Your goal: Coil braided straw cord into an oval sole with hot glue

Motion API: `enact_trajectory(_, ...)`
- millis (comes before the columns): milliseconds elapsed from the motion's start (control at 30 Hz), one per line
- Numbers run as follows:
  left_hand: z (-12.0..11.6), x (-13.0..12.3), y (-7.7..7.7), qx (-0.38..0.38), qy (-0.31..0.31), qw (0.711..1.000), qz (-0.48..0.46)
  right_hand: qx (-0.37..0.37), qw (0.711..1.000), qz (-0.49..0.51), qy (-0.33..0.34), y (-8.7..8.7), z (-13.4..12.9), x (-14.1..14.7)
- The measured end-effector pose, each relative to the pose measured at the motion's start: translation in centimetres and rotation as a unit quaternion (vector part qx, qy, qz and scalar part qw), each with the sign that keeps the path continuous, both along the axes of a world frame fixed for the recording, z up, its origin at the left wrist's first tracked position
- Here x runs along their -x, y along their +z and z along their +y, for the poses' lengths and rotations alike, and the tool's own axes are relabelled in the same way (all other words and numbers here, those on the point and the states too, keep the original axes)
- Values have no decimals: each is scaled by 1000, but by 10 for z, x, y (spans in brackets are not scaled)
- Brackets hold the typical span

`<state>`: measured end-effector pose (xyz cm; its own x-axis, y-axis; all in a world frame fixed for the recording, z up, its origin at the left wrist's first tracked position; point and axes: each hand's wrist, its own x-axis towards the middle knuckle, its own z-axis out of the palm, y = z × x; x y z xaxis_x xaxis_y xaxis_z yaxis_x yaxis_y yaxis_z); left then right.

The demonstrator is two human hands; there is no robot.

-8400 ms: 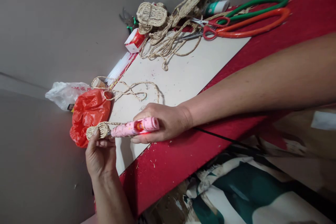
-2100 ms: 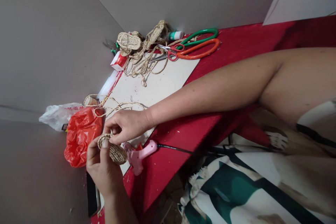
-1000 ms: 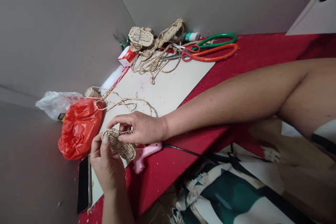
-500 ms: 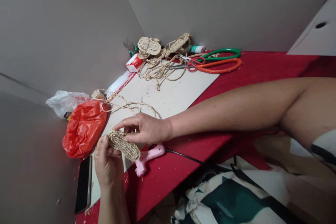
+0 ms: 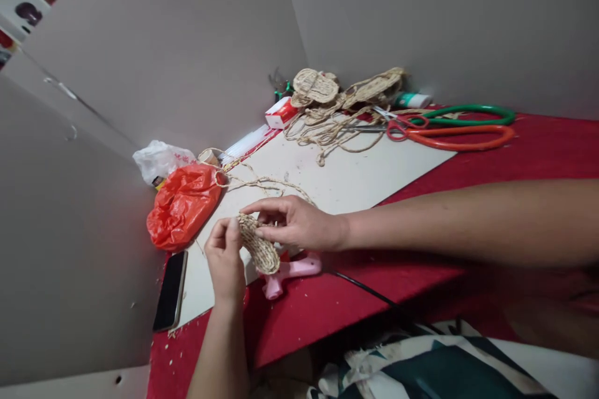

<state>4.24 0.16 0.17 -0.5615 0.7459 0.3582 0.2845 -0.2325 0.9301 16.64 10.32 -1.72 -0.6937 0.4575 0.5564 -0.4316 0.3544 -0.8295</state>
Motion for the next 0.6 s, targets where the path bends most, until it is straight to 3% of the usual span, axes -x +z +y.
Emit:
enact_trajectory(133,-2,-2,-1,23,-10,998,63,-42,999,3,-18,-1,-2,-1)
enact_trajectory(300,-1,3,-3,25,-25,999,24,-105,993,24,-44,-1,3,1)
enact_trajectory(433,2,10,-5,-2,13,1000,-23,-179,981,18,-72,-5,10,2)
enact_trajectory(500,3,14,-4,-29,42,998,-41,-245,963,27,-110,-5,13,2)
enact_trajectory(600,4,17,-1,-65,91,992,-54,-368,907,86,-186,0,15,-1)
